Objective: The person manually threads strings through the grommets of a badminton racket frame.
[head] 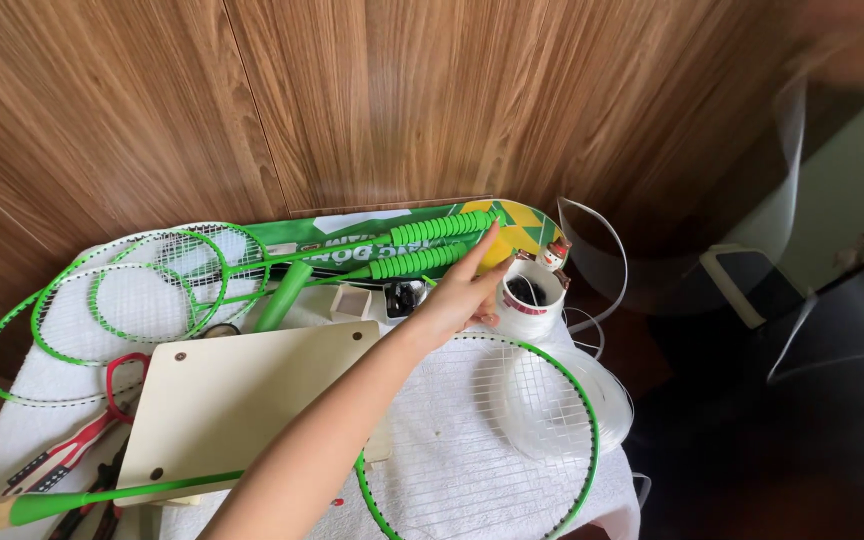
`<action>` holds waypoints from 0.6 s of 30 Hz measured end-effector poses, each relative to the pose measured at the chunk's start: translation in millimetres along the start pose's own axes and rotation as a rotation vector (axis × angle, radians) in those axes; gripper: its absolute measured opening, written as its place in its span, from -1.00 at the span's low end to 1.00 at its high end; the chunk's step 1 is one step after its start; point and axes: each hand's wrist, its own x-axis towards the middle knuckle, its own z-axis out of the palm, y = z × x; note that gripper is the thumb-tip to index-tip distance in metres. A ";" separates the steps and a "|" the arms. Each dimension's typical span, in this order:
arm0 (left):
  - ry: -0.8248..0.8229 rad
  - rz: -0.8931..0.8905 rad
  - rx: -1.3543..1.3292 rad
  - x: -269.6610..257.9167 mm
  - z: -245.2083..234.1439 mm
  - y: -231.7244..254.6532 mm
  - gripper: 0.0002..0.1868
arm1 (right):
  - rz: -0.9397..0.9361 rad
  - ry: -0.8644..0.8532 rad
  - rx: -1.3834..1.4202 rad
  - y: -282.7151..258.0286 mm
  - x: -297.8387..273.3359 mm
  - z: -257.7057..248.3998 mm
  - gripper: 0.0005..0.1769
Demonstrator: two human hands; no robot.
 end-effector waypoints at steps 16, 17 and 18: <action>-0.076 0.091 -0.006 4.7 -4.2 -8.0 -0.80 | -0.081 -0.295 0.008 -29.2 21.1 129.5 -0.36; -0.075 0.089 -0.006 4.2 -3.9 -6.1 -0.80 | -0.080 -0.297 0.009 -31.9 15.9 123.0 -0.36; -0.054 0.080 0.018 4.0 -3.6 -4.4 -0.81 | -0.103 -0.317 0.014 -34.4 10.8 116.4 -0.39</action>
